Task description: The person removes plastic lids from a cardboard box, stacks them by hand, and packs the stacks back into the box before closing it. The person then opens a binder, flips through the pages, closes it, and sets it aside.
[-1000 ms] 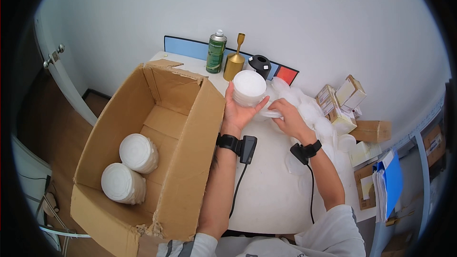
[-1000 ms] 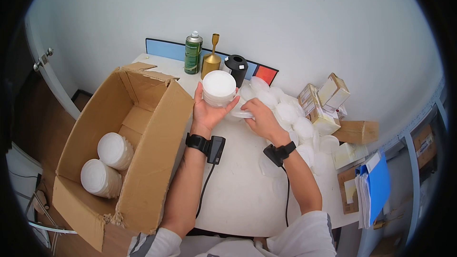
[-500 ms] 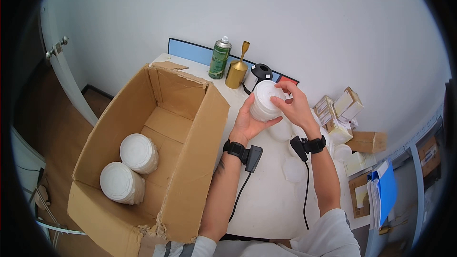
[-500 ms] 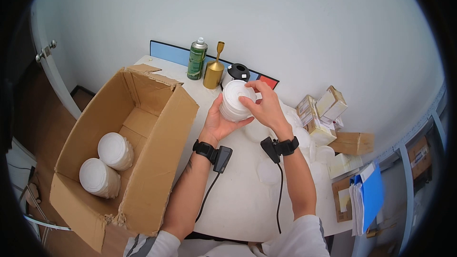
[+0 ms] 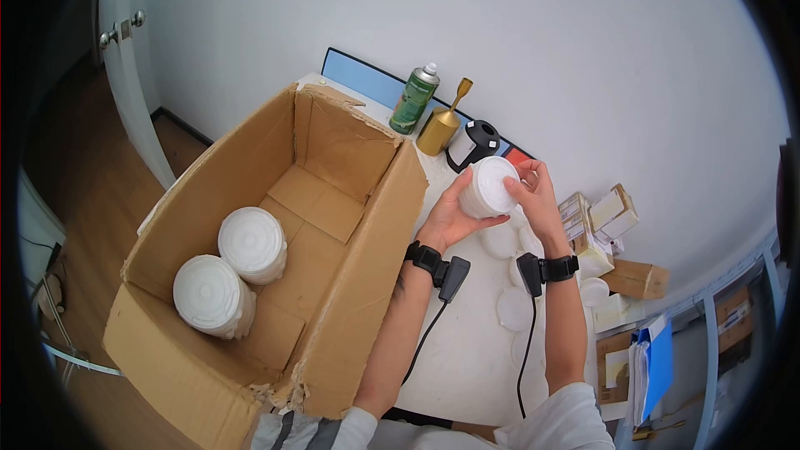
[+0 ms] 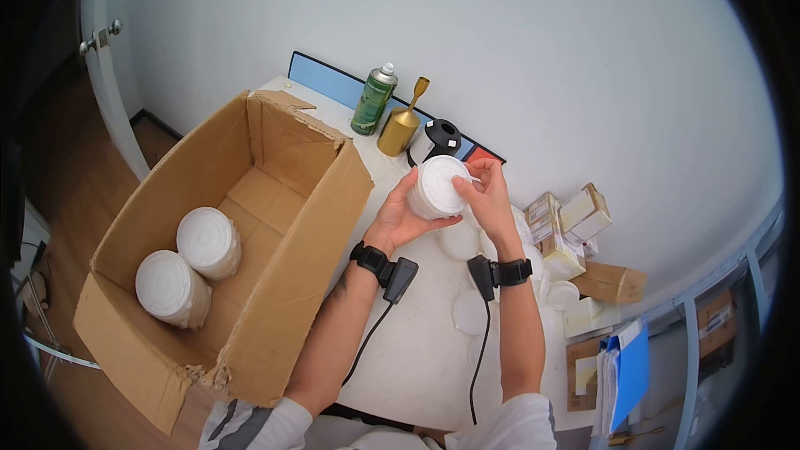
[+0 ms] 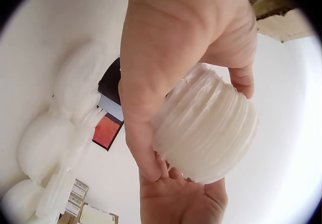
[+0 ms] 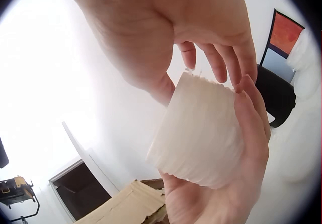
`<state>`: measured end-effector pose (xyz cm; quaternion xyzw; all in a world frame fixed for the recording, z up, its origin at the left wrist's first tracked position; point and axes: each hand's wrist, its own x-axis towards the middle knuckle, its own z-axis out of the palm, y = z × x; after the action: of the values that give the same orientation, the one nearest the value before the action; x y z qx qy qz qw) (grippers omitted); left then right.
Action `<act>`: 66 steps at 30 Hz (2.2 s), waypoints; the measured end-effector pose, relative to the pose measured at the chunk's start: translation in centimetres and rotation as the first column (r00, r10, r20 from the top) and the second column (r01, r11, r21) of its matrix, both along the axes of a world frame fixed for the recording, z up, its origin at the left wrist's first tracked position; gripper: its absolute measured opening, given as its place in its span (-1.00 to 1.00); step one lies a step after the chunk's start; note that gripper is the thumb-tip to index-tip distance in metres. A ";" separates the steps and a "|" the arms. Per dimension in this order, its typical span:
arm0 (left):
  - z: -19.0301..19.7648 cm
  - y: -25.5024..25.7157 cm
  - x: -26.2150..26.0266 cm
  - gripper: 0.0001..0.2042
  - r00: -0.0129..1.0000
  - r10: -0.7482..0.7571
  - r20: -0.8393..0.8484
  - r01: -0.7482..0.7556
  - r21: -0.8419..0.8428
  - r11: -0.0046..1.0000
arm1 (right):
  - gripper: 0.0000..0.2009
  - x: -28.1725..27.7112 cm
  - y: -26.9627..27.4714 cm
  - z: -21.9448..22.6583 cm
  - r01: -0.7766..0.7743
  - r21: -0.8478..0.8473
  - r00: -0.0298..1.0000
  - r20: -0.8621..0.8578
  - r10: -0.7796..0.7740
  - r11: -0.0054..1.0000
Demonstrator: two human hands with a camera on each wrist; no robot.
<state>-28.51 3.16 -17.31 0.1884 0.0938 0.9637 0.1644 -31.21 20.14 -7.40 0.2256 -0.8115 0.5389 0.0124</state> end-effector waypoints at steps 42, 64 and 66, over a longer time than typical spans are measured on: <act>-0.8 -0.7 -1.4 -0.33 0.986 -0.152 -0.065 0.156 0.073 0.985 | -0.31 1.2 -37.2 3.9 -0.795 0.507 0.563 0.821 0.096 0.334; -3.5 1.8 -1.4 -0.21 0.765 0.003 -0.644 -0.548 -0.653 -0.523 | -0.24 1.4 4.2 -5.0 -0.005 0.988 0.953 -0.041 0.301 0.152; -3.0 1.7 -1.2 -0.19 0.779 -0.091 -0.620 -0.539 -0.589 -0.602 | -0.37 2.0 4.7 -5.7 0.042 0.961 0.921 -0.143 0.363 0.273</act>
<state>-29.71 4.81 -20.34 0.0890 0.9410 0.3218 -0.0559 -29.26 24.83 -13.08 0.3584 -0.9273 -0.0994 -0.0415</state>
